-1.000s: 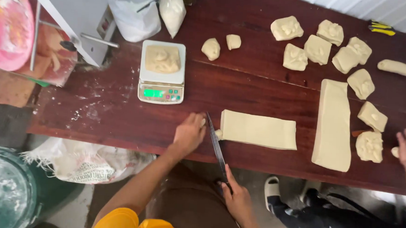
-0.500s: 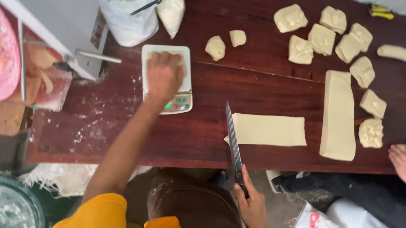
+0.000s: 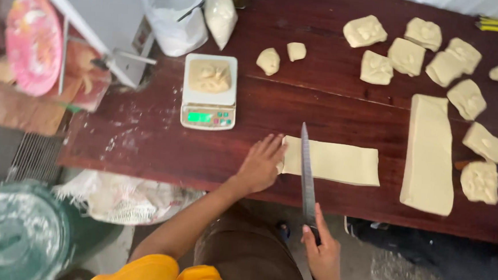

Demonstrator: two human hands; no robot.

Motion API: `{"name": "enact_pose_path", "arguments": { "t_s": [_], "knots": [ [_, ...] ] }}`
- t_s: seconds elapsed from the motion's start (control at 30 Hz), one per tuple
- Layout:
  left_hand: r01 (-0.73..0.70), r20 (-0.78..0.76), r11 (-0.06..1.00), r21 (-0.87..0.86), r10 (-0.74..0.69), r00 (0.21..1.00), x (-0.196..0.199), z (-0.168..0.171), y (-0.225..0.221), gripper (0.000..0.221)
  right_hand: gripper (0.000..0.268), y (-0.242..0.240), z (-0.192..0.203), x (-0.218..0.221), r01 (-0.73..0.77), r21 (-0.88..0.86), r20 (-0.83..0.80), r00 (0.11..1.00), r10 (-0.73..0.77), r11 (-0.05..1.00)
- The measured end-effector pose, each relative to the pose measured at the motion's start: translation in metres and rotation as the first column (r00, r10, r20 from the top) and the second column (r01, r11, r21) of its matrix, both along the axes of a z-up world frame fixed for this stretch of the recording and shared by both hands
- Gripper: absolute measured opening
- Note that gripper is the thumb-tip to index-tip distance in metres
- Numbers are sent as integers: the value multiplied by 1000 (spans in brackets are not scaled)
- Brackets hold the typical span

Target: Cutting and weighing portions of dough on a scale.

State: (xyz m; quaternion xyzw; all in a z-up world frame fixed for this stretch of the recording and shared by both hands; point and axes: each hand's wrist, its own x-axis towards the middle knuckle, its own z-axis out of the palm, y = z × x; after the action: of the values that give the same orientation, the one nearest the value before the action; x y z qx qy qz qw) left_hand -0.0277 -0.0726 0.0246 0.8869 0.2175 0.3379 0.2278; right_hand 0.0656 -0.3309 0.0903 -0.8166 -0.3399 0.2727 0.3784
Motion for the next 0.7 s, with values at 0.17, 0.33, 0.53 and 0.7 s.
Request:
{"name": "enact_pose_path", "arguments": {
  "t_s": [0.17, 0.33, 0.53, 0.7],
  "knots": [
    [-51, -235, 999, -7, 48, 971, 27, -35, -16, 58, 65, -16, 9, 22, 36, -52, -54, 998, -39, 998],
    [-39, -213, 999, -12, 35, 976, -17, -34, -55, 49, 65, -28, -1, 33, -24, -78, -54, 998, 20, 997],
    [-66, -128, 998, -12, 64, 990, -20, -29, -57, 30, 64, -8, 5, 15, -73, -103, -22, 997, 71, 992],
    [4, -11, 1000, -16, -4, 1000, -28, -3, -35, 37, 63, 25, 10, -11, -59, -148, -54, 997, 52, 987]
  ]
}}
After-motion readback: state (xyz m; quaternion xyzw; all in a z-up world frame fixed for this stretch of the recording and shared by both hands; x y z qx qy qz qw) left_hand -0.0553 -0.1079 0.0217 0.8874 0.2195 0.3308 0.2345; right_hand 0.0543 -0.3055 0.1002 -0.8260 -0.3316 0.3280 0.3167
